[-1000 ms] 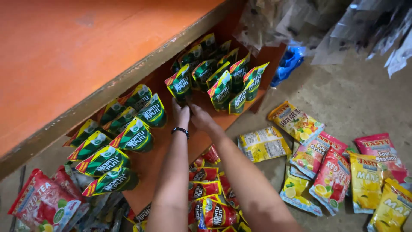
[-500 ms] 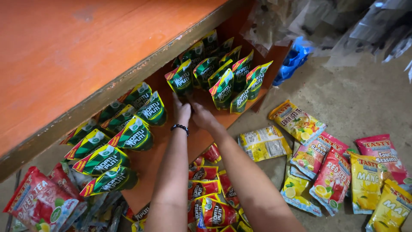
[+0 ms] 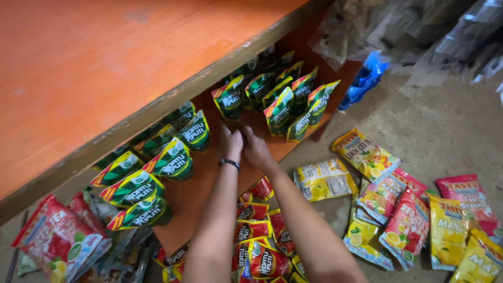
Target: Organizing and stocking various snack and drink pouches on a lower shelf.
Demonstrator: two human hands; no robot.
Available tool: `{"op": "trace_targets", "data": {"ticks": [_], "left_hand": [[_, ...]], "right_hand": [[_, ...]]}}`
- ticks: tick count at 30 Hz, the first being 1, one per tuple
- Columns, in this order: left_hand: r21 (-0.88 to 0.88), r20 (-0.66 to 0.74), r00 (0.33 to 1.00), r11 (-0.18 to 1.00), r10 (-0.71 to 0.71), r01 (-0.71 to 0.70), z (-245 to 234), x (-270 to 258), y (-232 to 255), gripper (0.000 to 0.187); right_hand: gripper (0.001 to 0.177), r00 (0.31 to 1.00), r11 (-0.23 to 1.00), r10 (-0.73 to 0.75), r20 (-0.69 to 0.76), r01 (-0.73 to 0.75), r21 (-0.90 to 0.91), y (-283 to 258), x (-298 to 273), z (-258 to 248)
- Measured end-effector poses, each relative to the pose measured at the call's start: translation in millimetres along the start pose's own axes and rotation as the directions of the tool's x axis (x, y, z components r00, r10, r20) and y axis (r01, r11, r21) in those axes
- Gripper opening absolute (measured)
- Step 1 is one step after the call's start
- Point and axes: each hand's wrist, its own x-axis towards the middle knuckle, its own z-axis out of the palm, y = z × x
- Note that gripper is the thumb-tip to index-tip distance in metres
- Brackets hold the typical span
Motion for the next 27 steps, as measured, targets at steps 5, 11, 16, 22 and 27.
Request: {"op": "trace_targets", "data": {"ticks": [5, 11, 16, 22, 27], "left_hand": [[-0.02, -0.177, 0.978, 0.994, -0.108, 0.106, -54, -100, 94, 0.053], [-0.4, -0.441, 0.88, 0.916, -0.174, -0.019, -98, -196, 110, 0.034], [-0.285, -0.556, 0.787, 0.95, -0.269, 0.123, -157, -238, 141, 0.025], [0.205, -0.752, 0.646, 0.978, 0.131, 0.04, -247, -248, 146, 0.027], [0.252, -0.702, 0.673, 0.965, 0.232, -0.07, -294, -245, 161, 0.055]], "right_hand": [[0.055, 0.984, 0.989, 0.041, -0.174, -0.015, 0.147, -60, -6, -12], [0.022, 0.941, 0.895, 0.183, -0.284, -0.04, 0.444, -124, -21, -4], [0.018, 0.959, 0.802, 0.207, -0.195, -0.052, 0.595, -168, -53, 17], [0.018, 0.997, 0.935, 0.063, -0.032, -0.047, 0.351, -225, -94, 33], [0.033, 0.983, 0.905, -0.054, 0.177, -0.027, 0.425, -263, -103, 45]]}}
